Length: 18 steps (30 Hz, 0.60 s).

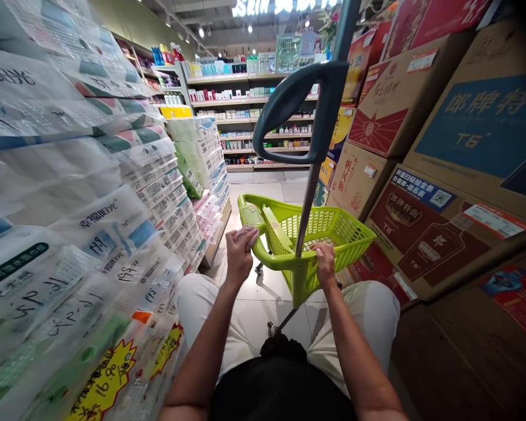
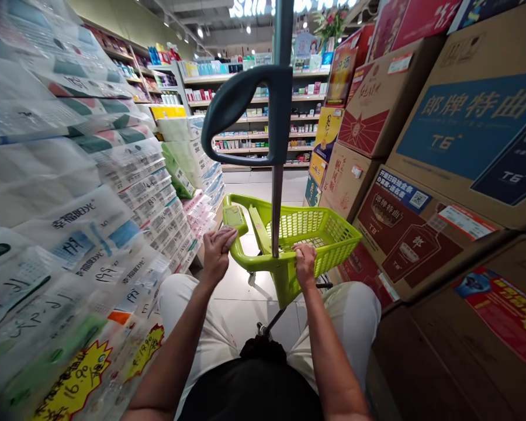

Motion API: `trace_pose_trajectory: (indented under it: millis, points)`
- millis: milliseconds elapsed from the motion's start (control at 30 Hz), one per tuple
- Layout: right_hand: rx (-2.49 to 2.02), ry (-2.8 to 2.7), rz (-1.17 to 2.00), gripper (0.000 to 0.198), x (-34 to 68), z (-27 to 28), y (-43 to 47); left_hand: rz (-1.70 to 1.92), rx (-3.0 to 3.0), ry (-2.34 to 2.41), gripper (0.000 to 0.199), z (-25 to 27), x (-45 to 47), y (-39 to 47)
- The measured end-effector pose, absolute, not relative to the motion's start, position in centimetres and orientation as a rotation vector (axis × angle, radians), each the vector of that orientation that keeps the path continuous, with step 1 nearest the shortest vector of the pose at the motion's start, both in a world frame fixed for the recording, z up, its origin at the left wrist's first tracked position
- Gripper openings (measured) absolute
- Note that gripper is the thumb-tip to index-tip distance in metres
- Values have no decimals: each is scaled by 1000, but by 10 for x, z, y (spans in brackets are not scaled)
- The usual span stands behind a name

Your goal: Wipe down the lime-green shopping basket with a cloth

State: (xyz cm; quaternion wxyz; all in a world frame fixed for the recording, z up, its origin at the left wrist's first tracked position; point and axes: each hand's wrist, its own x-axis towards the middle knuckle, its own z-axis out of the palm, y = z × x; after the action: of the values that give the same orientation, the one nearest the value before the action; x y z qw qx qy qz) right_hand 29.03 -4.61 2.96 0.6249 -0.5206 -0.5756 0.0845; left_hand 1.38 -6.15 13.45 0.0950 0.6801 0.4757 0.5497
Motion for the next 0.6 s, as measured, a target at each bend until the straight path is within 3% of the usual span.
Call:
trace_pose_trajectory:
  millis: [100, 267, 433, 600]
  points:
    - [-1169, -1300, 147, 35, 269, 37, -60, 1909, 1734, 1405, 49, 91, 45, -82]
    - [-1123, -1393, 139, 36, 235, 61, -85, 1986, 1454, 1321, 66, 29, 91, -113]
    - [-1207, -1373, 202, 46, 230, 75, -90, 1998, 1500, 1300, 61, 38, 79, -105]
    - [-1192, -1411, 232, 41, 234, 74, -84, 2043, 1291, 1263, 81, 37, 83, -112]
